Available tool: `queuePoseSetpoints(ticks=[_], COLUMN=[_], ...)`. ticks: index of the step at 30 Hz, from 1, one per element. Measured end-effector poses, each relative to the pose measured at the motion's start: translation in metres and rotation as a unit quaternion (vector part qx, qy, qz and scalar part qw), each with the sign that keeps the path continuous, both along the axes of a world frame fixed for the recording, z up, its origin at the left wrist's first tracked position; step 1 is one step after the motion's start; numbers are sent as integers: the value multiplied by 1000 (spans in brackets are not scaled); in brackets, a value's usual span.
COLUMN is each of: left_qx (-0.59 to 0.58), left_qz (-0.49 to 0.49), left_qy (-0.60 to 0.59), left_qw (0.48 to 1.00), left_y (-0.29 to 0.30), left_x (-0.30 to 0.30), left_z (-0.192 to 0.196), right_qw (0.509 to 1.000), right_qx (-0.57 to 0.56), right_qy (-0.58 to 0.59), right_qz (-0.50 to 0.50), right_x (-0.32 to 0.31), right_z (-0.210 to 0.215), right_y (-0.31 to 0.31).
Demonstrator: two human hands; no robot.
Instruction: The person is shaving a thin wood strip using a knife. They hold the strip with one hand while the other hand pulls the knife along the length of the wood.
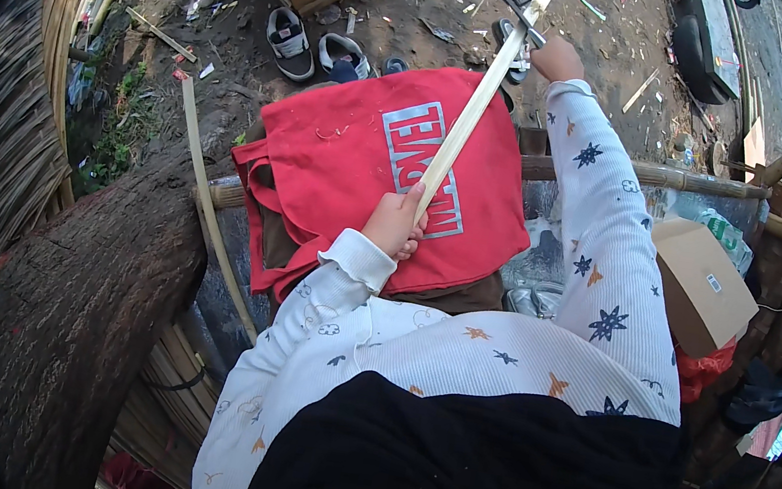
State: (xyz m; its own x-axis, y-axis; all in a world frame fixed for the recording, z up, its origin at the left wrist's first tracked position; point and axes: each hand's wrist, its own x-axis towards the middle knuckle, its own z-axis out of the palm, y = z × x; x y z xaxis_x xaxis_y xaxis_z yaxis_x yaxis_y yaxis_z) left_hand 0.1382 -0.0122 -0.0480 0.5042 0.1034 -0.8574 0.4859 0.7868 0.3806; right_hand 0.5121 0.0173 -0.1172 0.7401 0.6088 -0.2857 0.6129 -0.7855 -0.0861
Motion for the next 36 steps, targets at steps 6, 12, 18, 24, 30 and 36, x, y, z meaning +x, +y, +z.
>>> queuePoseSetpoints(ticks=[6,12,18,24,30,36], left_qx=[18,29,23,-18,-59,-87], left_qz=[-6,-1,-2,1,-10,-13], left_qy=[-17,-35,-29,-15,8,2], left_qw=[1000,999,999,1000,998,996], left_y=[0,-2,0,3,9,9], left_x=[-1,-5,-4,-1,-2,-2], left_z=[-4,-7,-6,-2,2,3], right_qw=[992,983,996,999,998,996], right_qx=[36,57,33,16,-23,-12], right_qy=[87,59,-24,-44,-64,-62], right_qz=[87,166,86,16,4,-63], right_x=[-75,-130,-90,-25,32,52], right_z=[22,52,34,3,-19,-8], right_y=[-64,-95,-62,-13,18,18])
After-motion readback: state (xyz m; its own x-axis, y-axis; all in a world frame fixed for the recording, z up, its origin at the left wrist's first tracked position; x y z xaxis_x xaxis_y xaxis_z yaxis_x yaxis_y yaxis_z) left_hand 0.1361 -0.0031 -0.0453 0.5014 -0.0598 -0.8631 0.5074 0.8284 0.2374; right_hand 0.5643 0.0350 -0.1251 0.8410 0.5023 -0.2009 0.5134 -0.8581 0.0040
